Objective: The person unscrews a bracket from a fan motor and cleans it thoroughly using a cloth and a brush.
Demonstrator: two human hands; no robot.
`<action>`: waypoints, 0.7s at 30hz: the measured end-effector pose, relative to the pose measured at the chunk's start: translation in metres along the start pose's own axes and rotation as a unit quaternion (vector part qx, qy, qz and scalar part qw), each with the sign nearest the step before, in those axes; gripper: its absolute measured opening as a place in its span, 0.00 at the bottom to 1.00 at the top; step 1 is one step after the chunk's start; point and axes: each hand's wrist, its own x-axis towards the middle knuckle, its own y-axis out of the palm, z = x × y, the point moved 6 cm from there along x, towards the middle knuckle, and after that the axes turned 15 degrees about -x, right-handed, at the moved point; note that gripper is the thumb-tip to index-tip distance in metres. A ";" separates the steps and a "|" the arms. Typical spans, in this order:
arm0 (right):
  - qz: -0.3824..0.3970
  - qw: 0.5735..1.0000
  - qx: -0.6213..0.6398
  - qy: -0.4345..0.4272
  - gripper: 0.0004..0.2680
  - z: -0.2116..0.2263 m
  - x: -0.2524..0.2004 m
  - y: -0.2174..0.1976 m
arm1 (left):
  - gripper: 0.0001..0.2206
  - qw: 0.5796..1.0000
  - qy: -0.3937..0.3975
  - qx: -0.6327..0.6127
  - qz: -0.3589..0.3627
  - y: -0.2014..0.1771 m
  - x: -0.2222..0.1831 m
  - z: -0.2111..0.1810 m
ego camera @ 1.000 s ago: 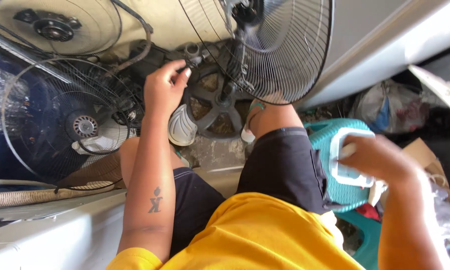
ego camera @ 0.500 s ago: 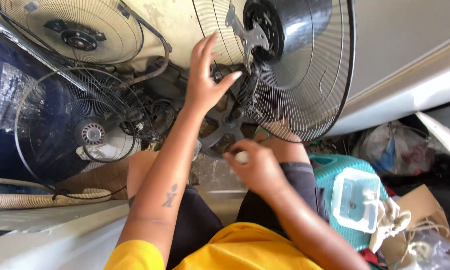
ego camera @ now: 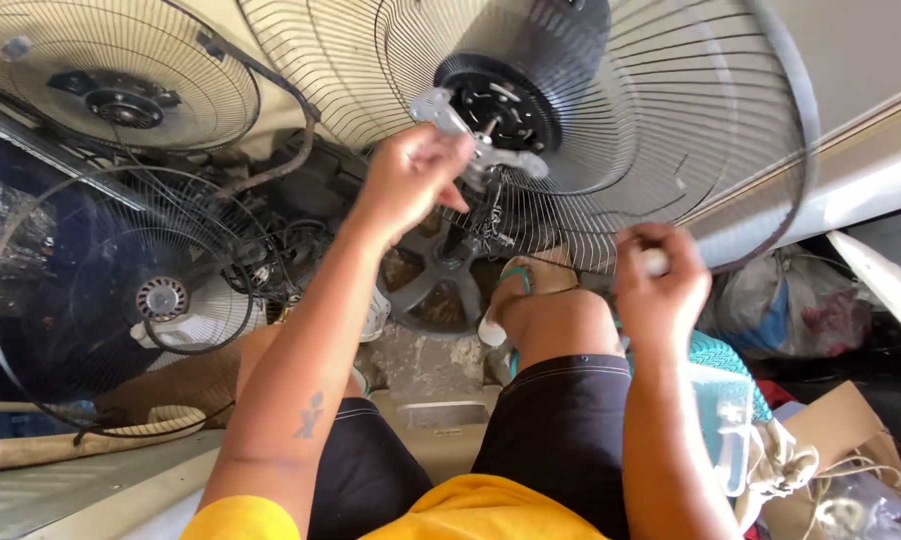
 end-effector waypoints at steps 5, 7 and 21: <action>0.050 0.996 -0.036 -0.067 0.11 0.059 0.015 0.014 | 0.34 0.962 -0.144 -0.231 0.025 0.041 -0.023 0.034; 0.080 0.994 -0.041 -0.063 0.18 0.085 0.018 0.035 | 0.37 0.948 -0.166 -0.270 0.033 0.039 -0.026 0.021; -0.039 0.977 0.004 -0.208 0.06 0.124 0.018 0.081 | 0.55 0.971 0.078 -0.110 -0.196 -0.156 0.009 0.048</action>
